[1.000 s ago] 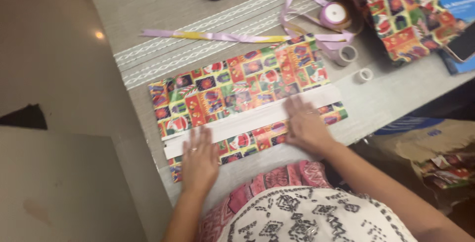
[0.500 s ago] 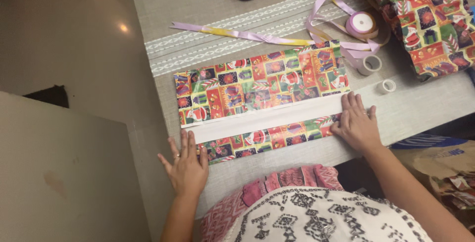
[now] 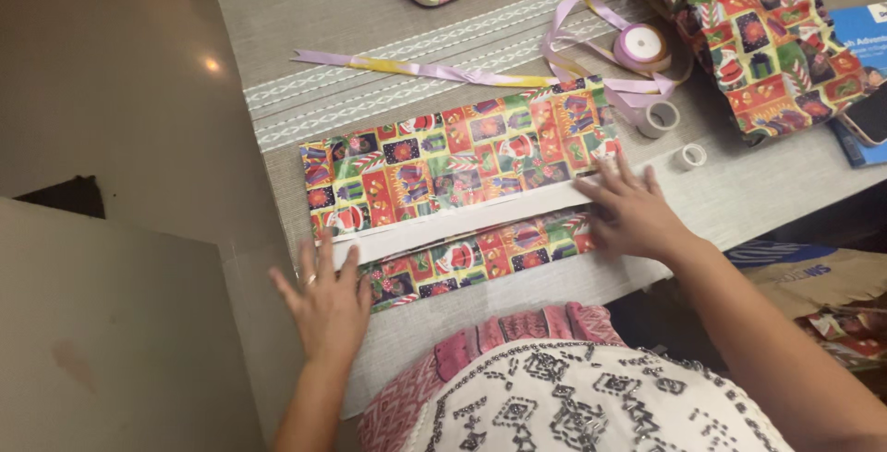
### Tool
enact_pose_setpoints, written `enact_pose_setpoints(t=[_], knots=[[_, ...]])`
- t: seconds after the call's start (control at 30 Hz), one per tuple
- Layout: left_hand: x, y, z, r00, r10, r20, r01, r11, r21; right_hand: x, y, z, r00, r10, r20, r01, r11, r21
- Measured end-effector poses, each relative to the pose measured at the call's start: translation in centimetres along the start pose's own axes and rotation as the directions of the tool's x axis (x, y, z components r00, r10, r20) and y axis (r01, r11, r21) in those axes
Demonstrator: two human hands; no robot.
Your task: The person folds a sheet of colorful wrapping paper around a rectangular item on a table, repeatedly adjusting and smoothing the edges. They use clear tape to secure the folds and continue refining the wrap. The process involves multiple adjustments to align the paper neatly.
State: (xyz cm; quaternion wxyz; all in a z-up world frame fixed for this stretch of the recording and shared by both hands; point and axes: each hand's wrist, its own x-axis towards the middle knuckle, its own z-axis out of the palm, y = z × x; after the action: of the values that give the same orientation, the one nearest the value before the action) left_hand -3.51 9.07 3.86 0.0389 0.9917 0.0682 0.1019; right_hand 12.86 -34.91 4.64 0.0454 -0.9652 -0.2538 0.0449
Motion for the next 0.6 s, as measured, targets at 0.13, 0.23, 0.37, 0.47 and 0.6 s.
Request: enact_pose_setpoints(t=[0.13, 0.23, 0.37, 0.47, 0.6], knots=[[2.6, 0.3, -0.4, 0.984, 0.175, 0.017, -0.172, 0.979, -0.112, 2.8, -2.4, -0.8, 0.990, -0.120, 0.073, 0.118, 0.992, 0.032], [4.4, 0.0, -1.3, 0.970, 0.208, 0.122, -0.186, 0.968, -0.167, 4.9, -3.0, -1.9, 0.980, -0.144, 0.139, 0.135, 0.988, 0.073], [7.3, -1.0, -2.3, 0.894, 0.018, 0.448, 0.167, 0.914, -0.369, 7.5, -2.2, -3.3, 0.952, -0.081, 0.296, 0.059, 0.995, 0.083], [9.9, -2.1, -2.1, 0.850, 0.018, 0.527, 0.210, 0.905, -0.370, 9.4, -1.4, -3.6, 0.902, -0.044, 0.429, 0.045, 0.999, 0.007], [11.3, -3.4, -0.6, 0.789, 0.019, 0.614, 0.291, 0.869, -0.400, 11.1, -0.5, -3.7, 0.911, -0.104, 0.398, 0.024, 0.979, 0.202]])
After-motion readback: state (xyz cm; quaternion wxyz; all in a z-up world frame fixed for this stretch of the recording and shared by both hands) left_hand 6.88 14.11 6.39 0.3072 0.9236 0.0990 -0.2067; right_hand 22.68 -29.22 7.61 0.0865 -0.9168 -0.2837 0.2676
